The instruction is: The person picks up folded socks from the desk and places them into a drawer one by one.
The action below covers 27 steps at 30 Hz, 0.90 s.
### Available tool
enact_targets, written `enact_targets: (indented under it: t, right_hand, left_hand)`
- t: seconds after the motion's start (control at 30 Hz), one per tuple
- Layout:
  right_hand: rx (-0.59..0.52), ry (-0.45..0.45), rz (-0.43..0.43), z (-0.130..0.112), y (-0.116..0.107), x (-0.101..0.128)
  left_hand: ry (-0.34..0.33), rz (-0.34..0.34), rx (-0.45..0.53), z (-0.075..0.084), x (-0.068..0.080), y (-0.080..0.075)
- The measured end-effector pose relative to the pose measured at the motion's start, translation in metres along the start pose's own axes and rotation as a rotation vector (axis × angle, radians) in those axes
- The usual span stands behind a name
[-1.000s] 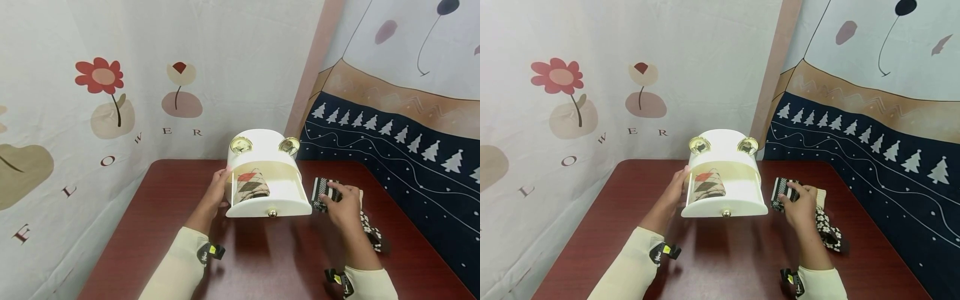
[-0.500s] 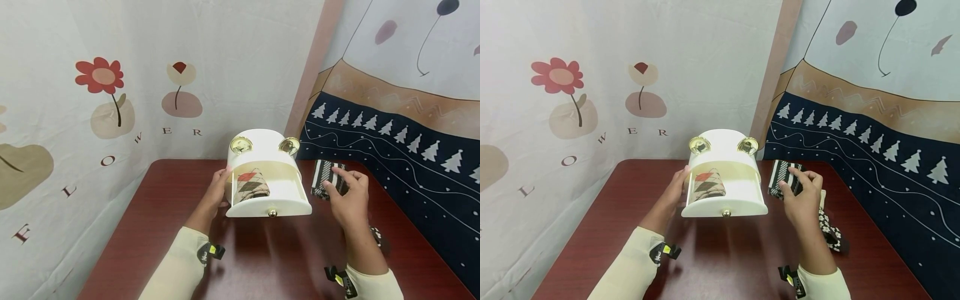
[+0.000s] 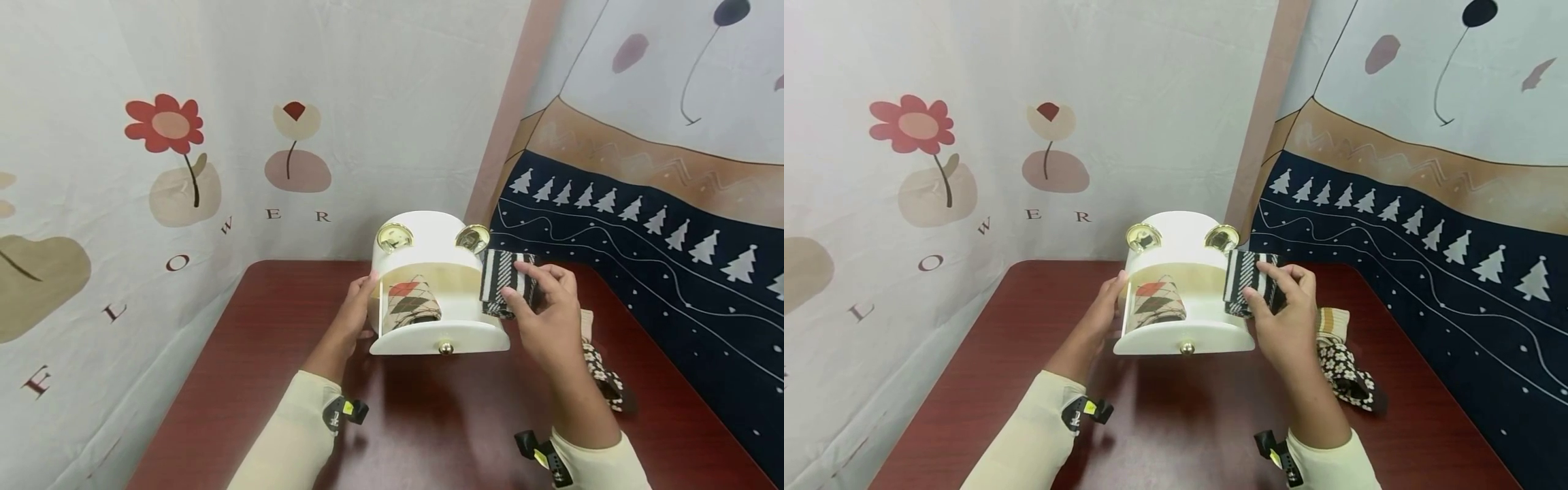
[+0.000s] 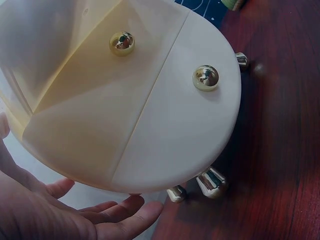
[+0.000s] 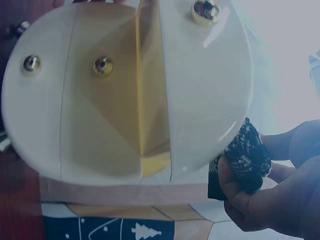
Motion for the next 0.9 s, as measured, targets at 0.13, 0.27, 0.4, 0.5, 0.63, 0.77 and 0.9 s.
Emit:
enact_targets:
  t: [0.13, 0.27, 0.4, 0.5, 0.63, 0.77, 0.9]
  right_hand:
    - [-0.010, -0.018, -0.028, -0.006, 0.007, 0.002]
    - [-0.016, -0.041, -0.066, -0.010, 0.015, 0.003]
    - [0.000, -0.045, -0.114, -0.011, 0.024, 0.004]
    - [0.021, -0.033, -0.151, -0.011, 0.030, 0.006]
    - [0.033, -0.029, -0.180, -0.011, 0.036, 0.006]
    - [0.038, -0.016, -0.210, -0.010, 0.041, 0.005]
    - [0.049, -0.015, -0.235, -0.009, 0.045, 0.004]
  left_hand:
    - [0.000, -0.006, 0.002, -0.001, 0.000, 0.000]
    - [0.000, -0.008, 0.006, -0.001, 0.000, 0.000]
    - [-0.001, -0.007, 0.008, -0.001, 0.000, 0.000]
    - [-0.004, -0.008, 0.009, -0.001, 0.000, 0.000]
    - [-0.006, -0.009, 0.010, -0.001, 0.000, 0.000]
    - [-0.005, -0.006, 0.013, -0.001, 0.000, 0.000]
    - [-0.003, -0.002, 0.016, -0.001, 0.000, 0.000]
Point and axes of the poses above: each hand's wrist, its own x-axis away from the middle knuckle, its own y-axis out of the palm, z = x × y, the point moved 9 cm from there along -x, towards the middle knuckle, and after that the axes turned 9 degrees about -y, right-handed, at the moved point
